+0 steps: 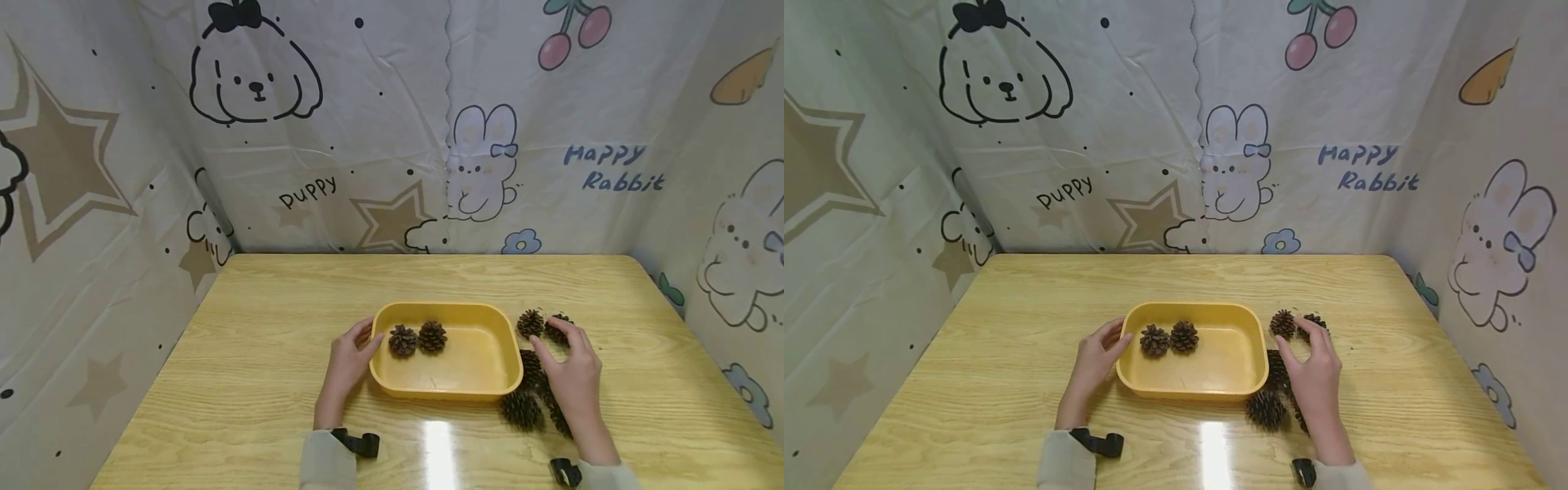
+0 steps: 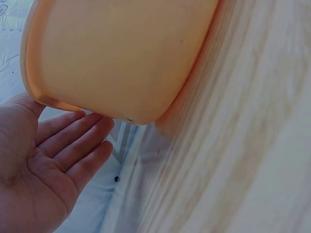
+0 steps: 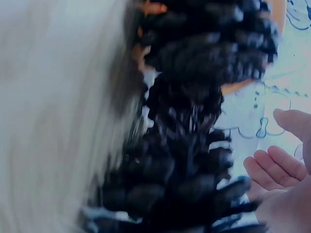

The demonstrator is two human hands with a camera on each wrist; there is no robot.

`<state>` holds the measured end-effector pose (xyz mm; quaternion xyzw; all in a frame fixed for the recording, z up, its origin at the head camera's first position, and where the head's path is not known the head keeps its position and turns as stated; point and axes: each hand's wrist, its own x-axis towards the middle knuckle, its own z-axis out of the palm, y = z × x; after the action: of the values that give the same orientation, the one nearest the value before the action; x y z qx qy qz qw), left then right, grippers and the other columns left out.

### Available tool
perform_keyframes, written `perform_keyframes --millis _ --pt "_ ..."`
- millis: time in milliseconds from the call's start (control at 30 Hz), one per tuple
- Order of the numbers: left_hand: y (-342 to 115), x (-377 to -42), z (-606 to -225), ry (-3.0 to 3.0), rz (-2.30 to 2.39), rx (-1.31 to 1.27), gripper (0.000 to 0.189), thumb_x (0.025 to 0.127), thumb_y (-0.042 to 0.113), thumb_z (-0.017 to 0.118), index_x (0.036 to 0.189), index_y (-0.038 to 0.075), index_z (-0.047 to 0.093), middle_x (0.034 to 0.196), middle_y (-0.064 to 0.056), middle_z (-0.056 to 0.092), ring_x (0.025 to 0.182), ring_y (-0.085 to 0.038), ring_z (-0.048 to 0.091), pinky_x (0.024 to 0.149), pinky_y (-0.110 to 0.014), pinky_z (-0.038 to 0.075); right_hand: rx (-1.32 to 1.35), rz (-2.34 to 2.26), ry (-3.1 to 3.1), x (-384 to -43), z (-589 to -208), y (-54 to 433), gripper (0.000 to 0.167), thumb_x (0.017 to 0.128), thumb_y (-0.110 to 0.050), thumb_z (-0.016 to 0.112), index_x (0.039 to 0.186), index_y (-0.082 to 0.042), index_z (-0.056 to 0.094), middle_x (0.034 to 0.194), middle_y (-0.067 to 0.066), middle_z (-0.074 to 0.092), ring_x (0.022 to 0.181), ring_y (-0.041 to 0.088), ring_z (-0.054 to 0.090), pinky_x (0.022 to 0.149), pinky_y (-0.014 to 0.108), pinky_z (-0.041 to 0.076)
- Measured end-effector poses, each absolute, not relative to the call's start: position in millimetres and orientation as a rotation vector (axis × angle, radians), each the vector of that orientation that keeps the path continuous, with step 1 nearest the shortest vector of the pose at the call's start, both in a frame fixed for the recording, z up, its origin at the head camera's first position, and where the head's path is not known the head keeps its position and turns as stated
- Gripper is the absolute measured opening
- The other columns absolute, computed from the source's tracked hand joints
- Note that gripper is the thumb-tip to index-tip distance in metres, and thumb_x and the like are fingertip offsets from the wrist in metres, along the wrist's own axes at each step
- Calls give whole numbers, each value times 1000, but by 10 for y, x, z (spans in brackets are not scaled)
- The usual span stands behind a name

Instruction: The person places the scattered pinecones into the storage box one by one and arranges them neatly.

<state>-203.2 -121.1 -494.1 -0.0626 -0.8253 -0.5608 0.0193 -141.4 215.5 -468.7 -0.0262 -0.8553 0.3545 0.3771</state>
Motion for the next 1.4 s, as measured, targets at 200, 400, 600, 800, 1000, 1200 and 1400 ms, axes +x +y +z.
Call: perform_keyframes --millis 200,400,600,800,1000,1200,1400 --pt "-1215 -2043 -4953 -2567 -1742 -190 47 95 24 65 137 4 56 136 -19 60 126 -35 58 107 -41 53 -129 873 -2204 -1419 -4682 2291 45 76 0 81 117 6 63 116 28 64 107 46 60 93 50 53" --pt "-1216 -2045 -4960 -2576 -1724 -190 47 95 25 65 137 4 56 137 -19 60 126 -35 58 106 -41 53 -222 921 -2295 -1429 -4675 2430 48 81 -5 78 124 6 60 122 29 60 115 48 55 95 65 48" --pt "-1212 -2041 -4943 -2572 -1716 -190 47 95 24 66 136 4 57 135 -18 61 125 -35 59 106 -41 54 -412 1080 -2456 -1475 -4669 2589 59 90 -22 72 137 4 49 138 28 50 131 48 44 108 63 42" --pt "-1213 -2050 -4938 -2568 -1705 -201 47 95 24 65 136 3 57 135 -19 61 125 -35 59 105 -40 54 -545 1186 -2567 -1542 -4716 2737 71 94 -33 67 146 4 37 148 29 41 139 47 36 113 62 37" --pt "-1213 -2045 -4928 -2560 -1714 -192 47 94 23 67 136 4 57 135 -18 61 124 -34 60 105 -39 54 -645 1279 -2667 -1617 -4776 2846 83 94 -43 63 151 5 26 153 31 32 140 48 31 113 64 35" --pt "-1213 -2028 -4917 -2564 -1728 -186 46 94 21 66 136 4 57 134 -18 62 124 -34 60 105 -40 54 -635 1252 -2775 -1686 -4835 2889 88 94 -45 62 151 8 22 150 36 31 137 51 32 112 64 36" --pt "-1208 -2018 -4917 -2566 -1734 -185 46 94 21 66 137 4 56 134 -18 62 124 -34 60 106 -42 54 -626 1248 -2815 -1732 -4873 2884 85 95 -42 61 150 10 22 150 38 29 136 53 31 111 65 37"
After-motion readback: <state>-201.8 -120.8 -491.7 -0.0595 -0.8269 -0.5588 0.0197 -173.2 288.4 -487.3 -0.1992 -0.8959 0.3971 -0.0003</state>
